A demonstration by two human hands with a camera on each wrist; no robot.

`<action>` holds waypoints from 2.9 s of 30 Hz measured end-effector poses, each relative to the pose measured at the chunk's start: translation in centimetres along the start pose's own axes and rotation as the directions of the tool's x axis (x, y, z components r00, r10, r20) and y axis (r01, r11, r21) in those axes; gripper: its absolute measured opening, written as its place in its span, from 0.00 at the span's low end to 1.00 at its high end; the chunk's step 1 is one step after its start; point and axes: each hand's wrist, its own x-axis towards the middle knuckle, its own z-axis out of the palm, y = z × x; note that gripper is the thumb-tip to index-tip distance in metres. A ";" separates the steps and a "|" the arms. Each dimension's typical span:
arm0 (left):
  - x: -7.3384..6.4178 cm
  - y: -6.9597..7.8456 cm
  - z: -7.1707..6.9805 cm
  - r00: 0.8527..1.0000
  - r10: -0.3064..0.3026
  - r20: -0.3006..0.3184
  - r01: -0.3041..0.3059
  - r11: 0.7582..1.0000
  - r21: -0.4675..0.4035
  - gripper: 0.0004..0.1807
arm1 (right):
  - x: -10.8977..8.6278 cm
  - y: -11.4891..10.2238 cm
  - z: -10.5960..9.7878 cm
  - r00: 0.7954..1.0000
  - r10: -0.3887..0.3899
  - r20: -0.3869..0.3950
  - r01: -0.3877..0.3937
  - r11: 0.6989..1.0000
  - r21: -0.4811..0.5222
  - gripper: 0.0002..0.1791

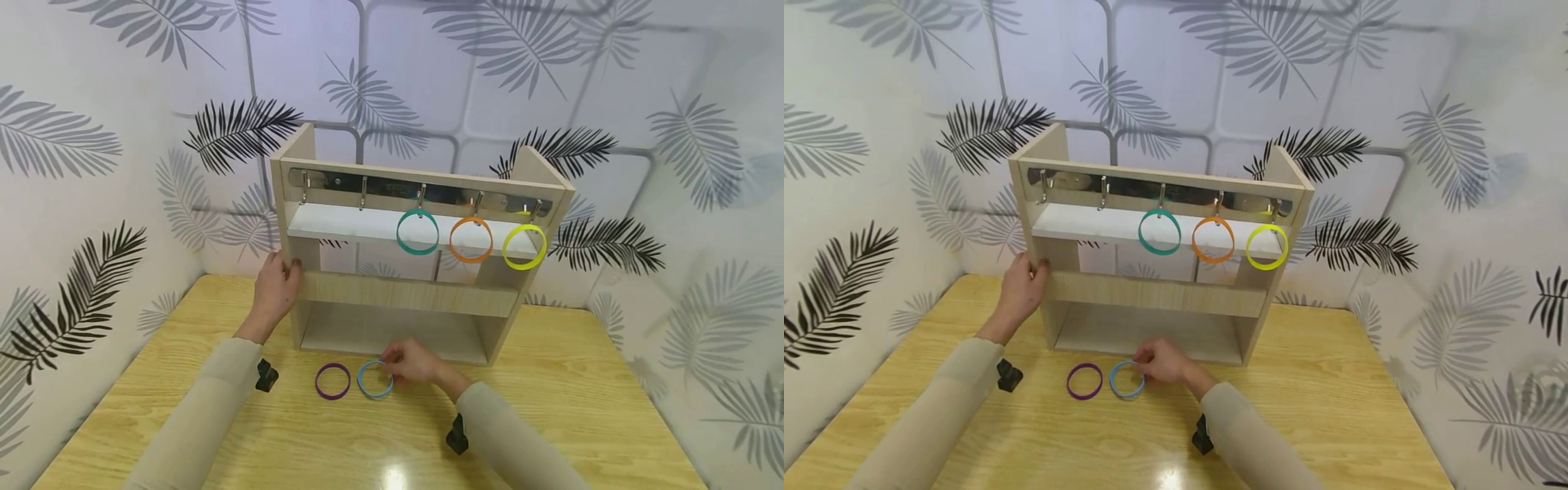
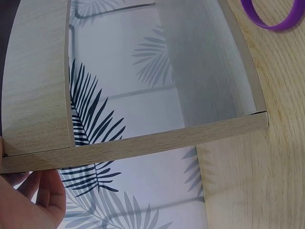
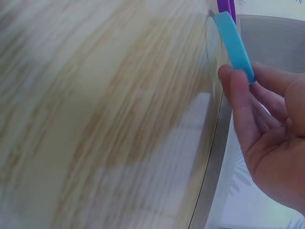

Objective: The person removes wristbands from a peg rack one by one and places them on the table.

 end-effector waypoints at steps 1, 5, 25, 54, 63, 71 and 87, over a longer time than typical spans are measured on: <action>0.0 0.0 0.0 1.000 -0.001 -0.001 0.001 1.000 -0.001 0.23 | 0.0 0.1 0.0 1.000 -0.006 -0.001 0.006 1.000 -0.017 0.09; 0.1 -0.2 0.0 1.000 -0.003 -0.006 0.003 1.000 0.000 0.23 | -0.2 0.3 0.0 1.000 -0.011 -0.004 0.011 0.998 -0.058 0.08; 0.0 0.1 0.1 1.000 -0.007 -0.002 0.007 1.000 0.007 0.23 | -0.2 1.1 0.0 1.000 0.010 -0.015 -0.010 0.998 -0.055 0.08; 0.1 0.0 0.2 1.000 -0.001 -0.007 0.001 1.000 -0.009 0.23 | -1.7 1.4 -1.0 0.999 0.045 -0.004 -0.045 0.997 -0.060 0.07; 0.1 0.2 0.3 1.000 0.008 -0.017 -0.008 1.000 0.007 0.21 | -2.6 0.8 -2.1 0.999 0.028 -0.030 -0.030 0.996 -0.080 0.09; 0.0 0.2 0.3 1.000 0.008 -0.022 -0.007 1.000 0.018 0.21 | -3.8 -1.6 -3.3 0.999 -0.026 -0.021 0.022 0.987 -0.157 0.10; 0.1 0.3 0.1 1.000 -0.006 -0.006 0.006 1.000 0.012 0.23 | -5.6 -5.6 -3.9 0.991 -0.127 -0.040 0.112 0.957 -0.267 0.07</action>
